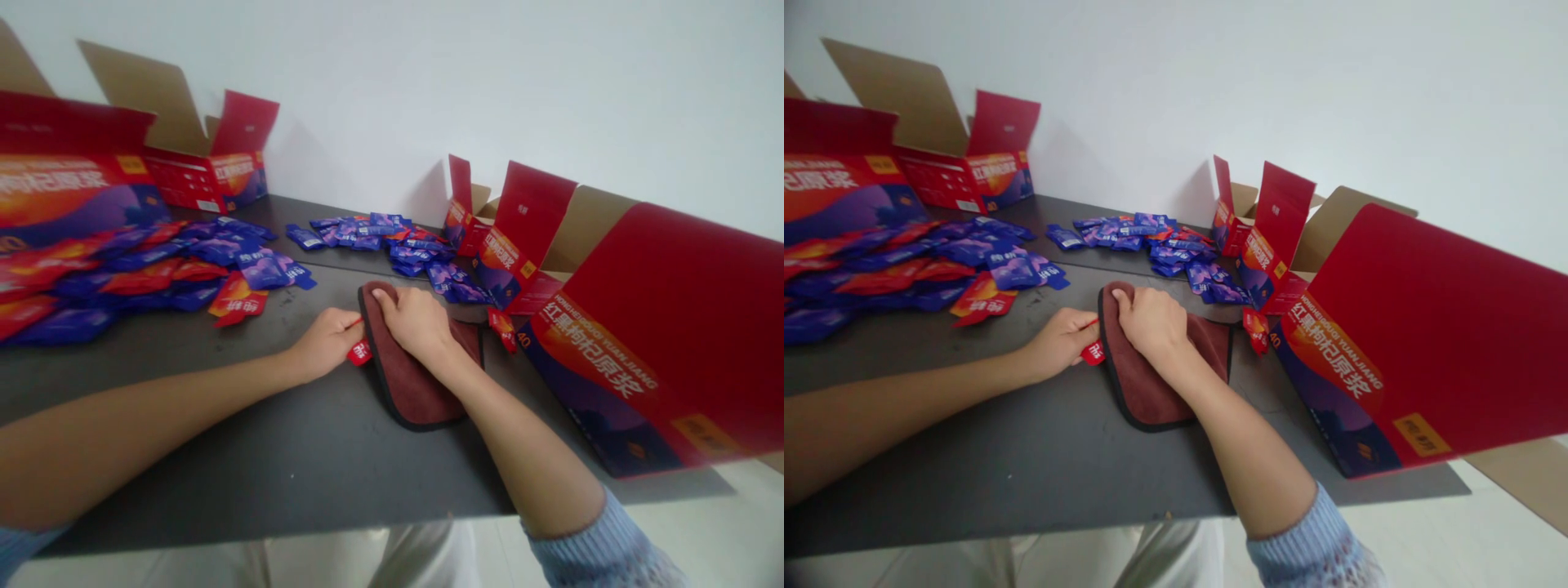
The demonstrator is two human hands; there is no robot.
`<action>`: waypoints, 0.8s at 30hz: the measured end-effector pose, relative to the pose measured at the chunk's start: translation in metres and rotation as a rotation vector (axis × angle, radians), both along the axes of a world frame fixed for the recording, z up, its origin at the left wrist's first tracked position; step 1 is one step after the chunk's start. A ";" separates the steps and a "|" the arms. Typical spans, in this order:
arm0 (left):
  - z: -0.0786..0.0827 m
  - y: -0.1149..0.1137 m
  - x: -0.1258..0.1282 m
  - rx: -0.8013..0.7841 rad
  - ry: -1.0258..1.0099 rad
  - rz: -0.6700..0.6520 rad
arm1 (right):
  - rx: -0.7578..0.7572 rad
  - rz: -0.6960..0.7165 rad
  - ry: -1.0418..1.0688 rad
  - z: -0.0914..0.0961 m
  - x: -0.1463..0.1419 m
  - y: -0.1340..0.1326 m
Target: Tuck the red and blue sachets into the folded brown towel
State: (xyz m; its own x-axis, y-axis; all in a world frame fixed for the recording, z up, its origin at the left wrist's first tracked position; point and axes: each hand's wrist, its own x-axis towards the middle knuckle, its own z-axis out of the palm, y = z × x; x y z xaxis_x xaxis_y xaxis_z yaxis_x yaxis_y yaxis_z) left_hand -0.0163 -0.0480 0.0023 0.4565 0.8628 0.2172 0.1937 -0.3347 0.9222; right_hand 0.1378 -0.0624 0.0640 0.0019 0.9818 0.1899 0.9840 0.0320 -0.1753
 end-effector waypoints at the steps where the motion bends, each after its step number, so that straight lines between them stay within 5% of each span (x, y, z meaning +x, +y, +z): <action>1: -0.001 0.002 0.002 0.000 0.002 0.005 | -0.001 -0.004 0.017 0.000 0.002 0.002; 9: -0.018 0.024 0.001 -0.001 0.026 0.143 | 0.178 -0.109 0.118 -0.022 0.025 0.027; 14: -0.016 0.024 -0.011 -0.203 -0.065 0.181 | 0.391 -0.309 0.440 -0.032 0.058 0.043; 18: -0.007 0.023 -0.013 -0.305 -0.153 0.031 | 0.489 -0.173 0.502 -0.031 0.045 0.028; 24: -0.003 0.034 -0.011 -0.417 -0.438 0.018 | 0.211 0.135 0.244 -0.047 -0.013 -0.011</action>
